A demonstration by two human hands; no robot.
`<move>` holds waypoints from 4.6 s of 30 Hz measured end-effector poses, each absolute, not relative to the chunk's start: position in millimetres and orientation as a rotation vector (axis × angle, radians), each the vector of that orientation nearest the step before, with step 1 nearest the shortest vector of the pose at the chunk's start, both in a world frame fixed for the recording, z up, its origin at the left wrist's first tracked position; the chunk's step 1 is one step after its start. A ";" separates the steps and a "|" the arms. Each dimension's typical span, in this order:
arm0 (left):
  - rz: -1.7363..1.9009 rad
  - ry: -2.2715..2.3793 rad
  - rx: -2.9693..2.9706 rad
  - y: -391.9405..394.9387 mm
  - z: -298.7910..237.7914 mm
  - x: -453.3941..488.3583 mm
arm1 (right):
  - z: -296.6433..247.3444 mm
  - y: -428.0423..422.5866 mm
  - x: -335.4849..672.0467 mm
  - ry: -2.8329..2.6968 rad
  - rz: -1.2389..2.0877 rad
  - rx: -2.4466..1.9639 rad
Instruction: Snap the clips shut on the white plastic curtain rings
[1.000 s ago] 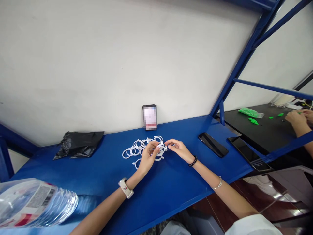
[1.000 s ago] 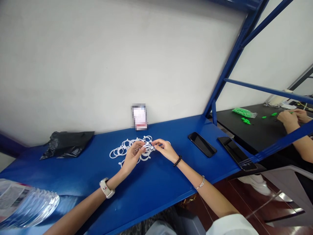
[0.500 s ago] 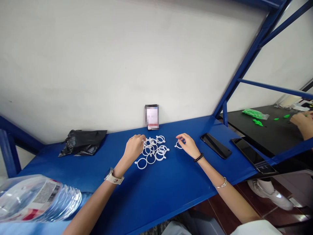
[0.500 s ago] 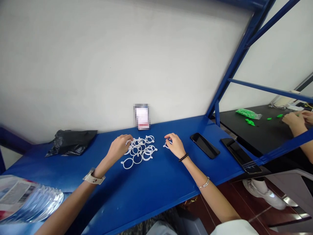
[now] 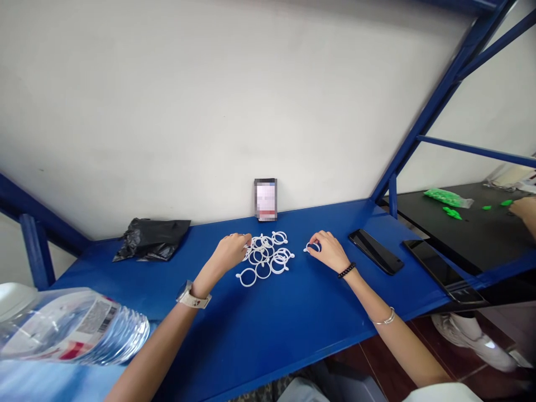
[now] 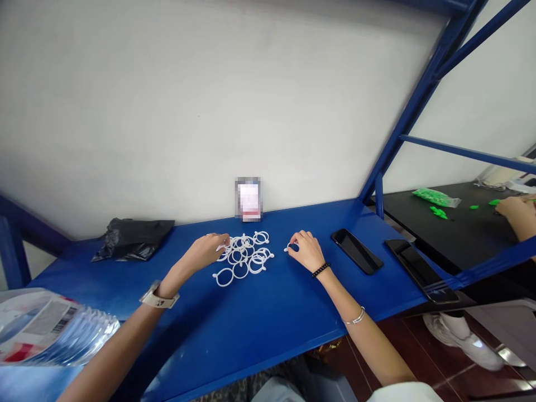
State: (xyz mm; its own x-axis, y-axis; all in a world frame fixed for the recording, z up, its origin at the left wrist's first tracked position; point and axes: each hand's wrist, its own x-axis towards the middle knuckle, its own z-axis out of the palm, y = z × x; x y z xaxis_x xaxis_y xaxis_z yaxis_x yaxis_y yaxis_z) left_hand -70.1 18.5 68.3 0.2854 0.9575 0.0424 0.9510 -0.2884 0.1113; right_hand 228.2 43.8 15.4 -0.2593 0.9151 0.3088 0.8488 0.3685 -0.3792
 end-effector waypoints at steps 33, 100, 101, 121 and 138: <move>0.743 0.761 1.484 -5.4 13.7 2.4 | 14.2 19.2 184.5 -1.782 1.709 -0.801; 0.932 0.988 1.719 -13.9 8.8 7.8 | 17.0 24.1 192.4 -1.980 1.422 -0.856; 0.917 0.969 1.690 -12.8 7.9 7.4 | 16.7 23.5 192.0 -1.973 1.465 -0.838; 0.766 0.686 1.353 -8.4 12.9 1.6 | 8.4 17.8 178.3 -1.531 1.787 -0.679; 1.243 1.136 2.005 -7.8 1.6 -0.9 | 31.7 33.4 213.6 -1.963 0.259 -1.386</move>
State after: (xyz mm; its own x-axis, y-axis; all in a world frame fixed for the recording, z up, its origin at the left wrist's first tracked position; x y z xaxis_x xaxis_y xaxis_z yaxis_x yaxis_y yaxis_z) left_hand -0.9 -7.8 1.6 0.2278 0.8572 0.4619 0.3828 -0.5150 0.7670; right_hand 213.6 33.4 31.7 -0.1732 0.8855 0.4312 0.7434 0.4047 -0.5325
